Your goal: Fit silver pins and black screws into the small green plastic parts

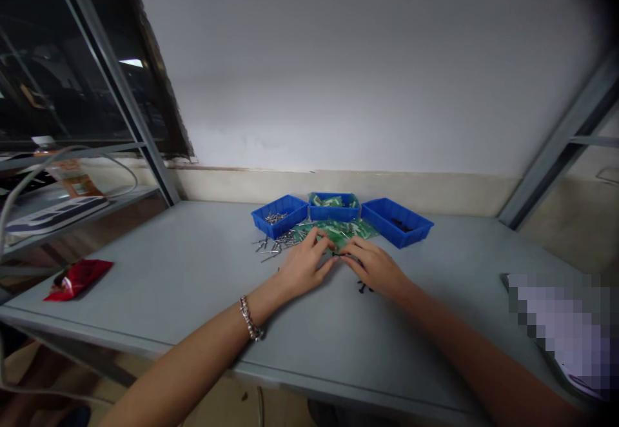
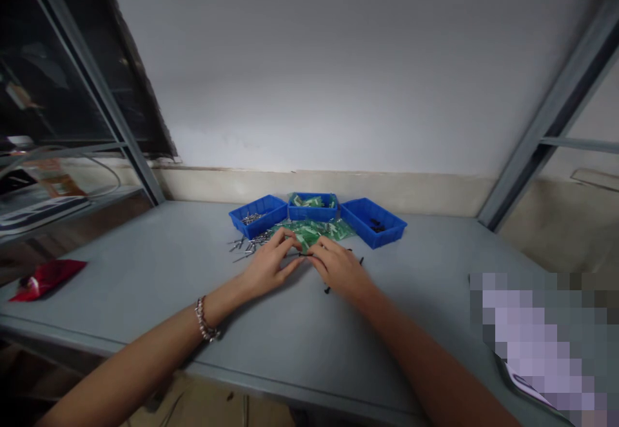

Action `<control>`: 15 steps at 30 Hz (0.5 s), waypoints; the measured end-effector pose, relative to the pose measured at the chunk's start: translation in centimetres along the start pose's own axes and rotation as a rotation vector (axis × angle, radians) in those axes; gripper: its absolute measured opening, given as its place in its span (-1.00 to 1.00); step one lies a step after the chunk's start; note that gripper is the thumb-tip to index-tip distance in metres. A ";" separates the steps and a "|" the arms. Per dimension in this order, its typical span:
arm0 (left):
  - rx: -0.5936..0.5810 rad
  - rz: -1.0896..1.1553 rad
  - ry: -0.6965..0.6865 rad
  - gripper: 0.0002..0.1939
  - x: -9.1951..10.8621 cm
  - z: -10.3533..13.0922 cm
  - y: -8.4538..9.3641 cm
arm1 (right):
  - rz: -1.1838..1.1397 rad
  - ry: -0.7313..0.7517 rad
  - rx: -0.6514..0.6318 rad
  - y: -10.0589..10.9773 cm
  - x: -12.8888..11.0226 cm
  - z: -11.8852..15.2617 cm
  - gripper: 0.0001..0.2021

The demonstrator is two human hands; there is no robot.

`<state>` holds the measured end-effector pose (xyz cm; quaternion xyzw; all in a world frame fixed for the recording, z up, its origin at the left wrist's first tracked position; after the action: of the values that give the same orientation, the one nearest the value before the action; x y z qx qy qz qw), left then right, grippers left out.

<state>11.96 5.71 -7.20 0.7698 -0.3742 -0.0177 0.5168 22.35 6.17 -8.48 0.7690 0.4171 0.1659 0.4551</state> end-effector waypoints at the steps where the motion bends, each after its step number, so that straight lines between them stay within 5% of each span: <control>1: -0.004 0.002 0.009 -0.80 -0.1 0.0 -0.1 | 0.003 0.002 0.004 0.0 0.0 0.0 -0.82; 7: -0.066 0.033 0.028 -0.77 -0.2 0.0 -0.5 | -0.007 0.002 0.031 0.4 -0.4 -0.1 -0.85; 15: -0.006 0.197 -0.011 -0.85 0.0 -0.1 0.1 | -0.201 -0.063 0.091 0.8 -0.1 -0.5 -0.74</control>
<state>11.98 5.78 -7.08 0.7277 -0.4510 0.0281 0.5161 22.38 6.14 -7.50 0.7479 0.4849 0.0758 0.4469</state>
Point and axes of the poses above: each hand's wrist, its own z-axis away from the middle knuckle, its own y-axis out of the back of the hand, x = y × z, the point moved 8 cm from there along -z, towards the middle knuckle, and after that the axes turned 10 degrees about y, right-handed, at the moved point
